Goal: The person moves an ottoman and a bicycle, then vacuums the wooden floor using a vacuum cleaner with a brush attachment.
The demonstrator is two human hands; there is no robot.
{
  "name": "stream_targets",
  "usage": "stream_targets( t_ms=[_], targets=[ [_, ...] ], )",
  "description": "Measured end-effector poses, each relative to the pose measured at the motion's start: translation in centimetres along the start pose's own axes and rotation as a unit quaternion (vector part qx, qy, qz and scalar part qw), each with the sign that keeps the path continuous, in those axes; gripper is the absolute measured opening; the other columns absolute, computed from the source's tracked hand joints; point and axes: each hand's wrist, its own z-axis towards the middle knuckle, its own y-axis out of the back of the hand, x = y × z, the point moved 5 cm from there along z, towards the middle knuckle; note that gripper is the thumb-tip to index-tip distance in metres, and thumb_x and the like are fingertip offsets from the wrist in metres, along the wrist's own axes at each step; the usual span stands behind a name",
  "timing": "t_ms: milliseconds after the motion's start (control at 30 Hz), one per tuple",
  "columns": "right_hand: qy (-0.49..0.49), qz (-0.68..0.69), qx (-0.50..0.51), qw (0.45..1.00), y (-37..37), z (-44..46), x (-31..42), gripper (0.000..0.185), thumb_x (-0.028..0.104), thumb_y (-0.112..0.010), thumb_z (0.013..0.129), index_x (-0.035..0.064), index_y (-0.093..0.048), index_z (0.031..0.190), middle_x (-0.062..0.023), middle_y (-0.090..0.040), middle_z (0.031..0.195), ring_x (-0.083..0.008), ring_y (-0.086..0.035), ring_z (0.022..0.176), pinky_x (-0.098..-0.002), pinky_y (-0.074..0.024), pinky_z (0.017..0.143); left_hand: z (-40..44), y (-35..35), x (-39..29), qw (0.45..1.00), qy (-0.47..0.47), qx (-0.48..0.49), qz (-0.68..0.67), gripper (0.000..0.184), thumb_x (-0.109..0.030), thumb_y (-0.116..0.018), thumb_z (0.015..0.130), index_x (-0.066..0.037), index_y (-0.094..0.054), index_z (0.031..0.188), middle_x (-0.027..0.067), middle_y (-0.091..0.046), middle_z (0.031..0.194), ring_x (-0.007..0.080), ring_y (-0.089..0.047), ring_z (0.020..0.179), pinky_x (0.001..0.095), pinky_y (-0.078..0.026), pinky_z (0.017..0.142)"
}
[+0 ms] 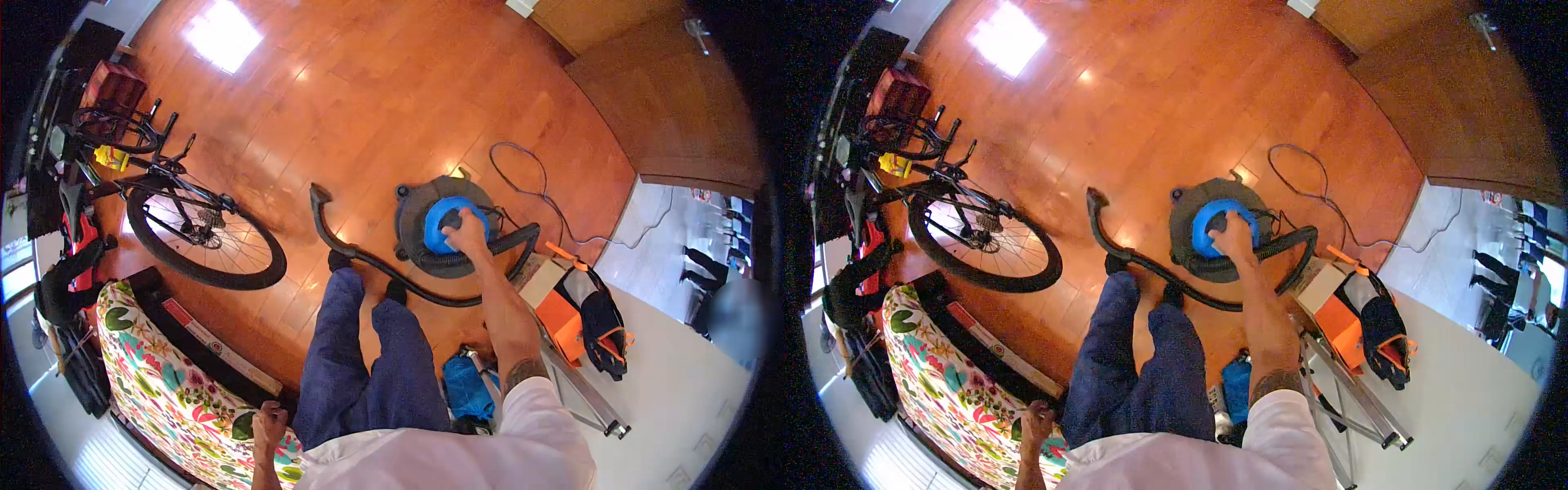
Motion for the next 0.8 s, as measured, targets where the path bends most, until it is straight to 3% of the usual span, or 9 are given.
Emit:
stream_targets(
  t_ms=[100, 267, 333, 367, 500, 567, 700, 767, 800],
  targets=[
    [-0.003, 0.008, -0.033, 0.999, 0.5, 5.3, 1.6, 0.075, 0.031, -0.088, 0.071, -0.008, -0.055, 0.126, -0.0312, -0.067, 0.112, -0.0449, -0.065, 0.108, -0.0481, -0.0525, 0.091, 5.6, -1.4, -0.7, 0.999, -0.024, 0.04, -0.018, 0.025, -0.017, -0.069, 0.087, -0.002, -0.066, 0.106, 0.0209, -0.073, 0.085, 0.0388, -0.072, 0.08, 0.0464, -0.056, 0.071],
    [0.052, 0.026, -0.123, 0.991, 3.5, 14.6, 6.4, 0.061, 0.042, -0.085, 0.073, -0.0066, -0.061, 0.101, -0.0315, -0.068, 0.103, -0.0472, -0.066, 0.099, -0.0491, -0.0532, 0.085, 23.6, -5.6, -9.8, 0.992, -0.054, 0.116, -0.007, 0.028, -0.024, -0.064, 0.091, -0.001, -0.066, 0.106, 0.0235, -0.07, 0.09, 0.044, -0.069, 0.085, 0.0525, -0.054, 0.074],
    [0.038, -0.063, -0.133, 0.988, 5.2, 18.1, 9.2, 0.063, 0.046, -0.082, 0.075, -0.007, -0.062, 0.101, -0.0306, -0.069, 0.103, -0.0458, -0.067, 0.099, -0.0495, -0.0529, 0.085, 33.3, -13.3, -7.1, 0.976, -0.171, 0.027, -0.132, 0.029, -0.027, -0.064, 0.091, -0.002, -0.065, 0.106, 0.0247, -0.069, 0.092, 0.0465, -0.067, 0.086, 0.054, -0.053, 0.074],
    [0.005, -0.128, -0.129, 0.983, 6.2, 19.7, 11.1, 0.065, 0.048, -0.081, 0.076, -0.0074, -0.062, 0.102, -0.0302, -0.069, 0.103, -0.0447, -0.067, 0.099, -0.0498, -0.0528, 0.084, 37.5, -11.0, -12.2, 0.984, -0.124, 0.126, -0.014, 0.029, -0.027, -0.063, 0.091, -0.001, -0.064, 0.104, 0.0264, -0.069, 0.094, 0.0477, -0.066, 0.087, 0.055, -0.052, 0.075],
    [-0.051, -0.021, -0.099, 0.994, 8.3, 27.9, 11.0, 0.068, 0.053, -0.075, 0.085, -0.0087, -0.065, 0.112, -0.0214, -0.072, 0.092, -0.0333, -0.072, 0.086, -0.0439, -0.0551, 0.076, 53.3, -21.2, -10.5, 0.981, -0.124, 0.135, -0.063, 0.032, -0.029, -0.063, 0.088, -0.001, -0.065, 0.103, 0.0284, -0.068, 0.101, 0.048, -0.065, 0.095, 0.0546, -0.053, 0.08],
    [0.038, -0.032, -0.071, 0.996, 10.0, 32.1, 10.5, 0.065, 0.054, -0.07, 0.09, -0.007, -0.066, 0.11, -0.0144, -0.072, 0.085, -0.0218, -0.069, 0.072, -0.0376, -0.0536, 0.066, 58.6, -25.1, -10.0, 0.992, -0.081, 0.098, 0.007, 0.034, -0.027, -0.066, 0.083, -0.002, -0.062, 0.105, 0.027, -0.068, 0.09, 0.0466, -0.066, 0.092, 0.0525, -0.053, 0.083],
    [-0.07, -0.049, -0.071, 0.994, 13.6, 37.3, 9.3, 0.067, 0.059, -0.065, 0.093, -0.0049, -0.068, 0.113, -0.0111, -0.07, 0.087, -0.0212, -0.064, 0.073, -0.0355, -0.0522, 0.068, 66.5, -31.6, -8.6, 0.987, 0.063, 0.146, -0.033, 0.057, -0.03, -0.071, 0.081, 0.0, -0.053, 0.126, 0.0269, -0.068, 0.11, 0.0435, -0.066, 0.103, 0.0527, -0.053, 0.09],
    [-0.055, -0.07, -0.087, 0.992, 15.8, 40.2, 7.1, 0.068, 0.06, -0.064, 0.093, -0.0045, -0.068, 0.113, -0.0112, -0.07, 0.087, -0.0211, -0.064, 0.072, -0.035, -0.052, 0.067, 70.6, -35.5, -5.9, 0.999, 0.043, -0.014, 0.03, 0.069, -0.033, -0.073, 0.08, 0.001, -0.046, 0.133, 0.0267, -0.065, 0.116, 0.0432, -0.064, 0.109, 0.0513, -0.052, 0.094],
    [-0.041, -0.084, -0.105, 0.99, 16.9, 41.0, 6.8, 0.068, 0.061, -0.063, 0.093, -0.0041, -0.068, 0.113, -0.0113, -0.069, 0.087, -0.0209, -0.063, 0.072, -0.0346, -0.0518, 0.066, 71.8, -36.5, -5.3, 0.996, 0.087, 0.028, -0.006, 0.068, -0.037, -0.075, 0.079, 0.002, -0.049, 0.128, 0.0253, -0.062, 0.12, 0.0445, -0.062, 0.112, 0.0495, -0.051, 0.095]
  ],
)
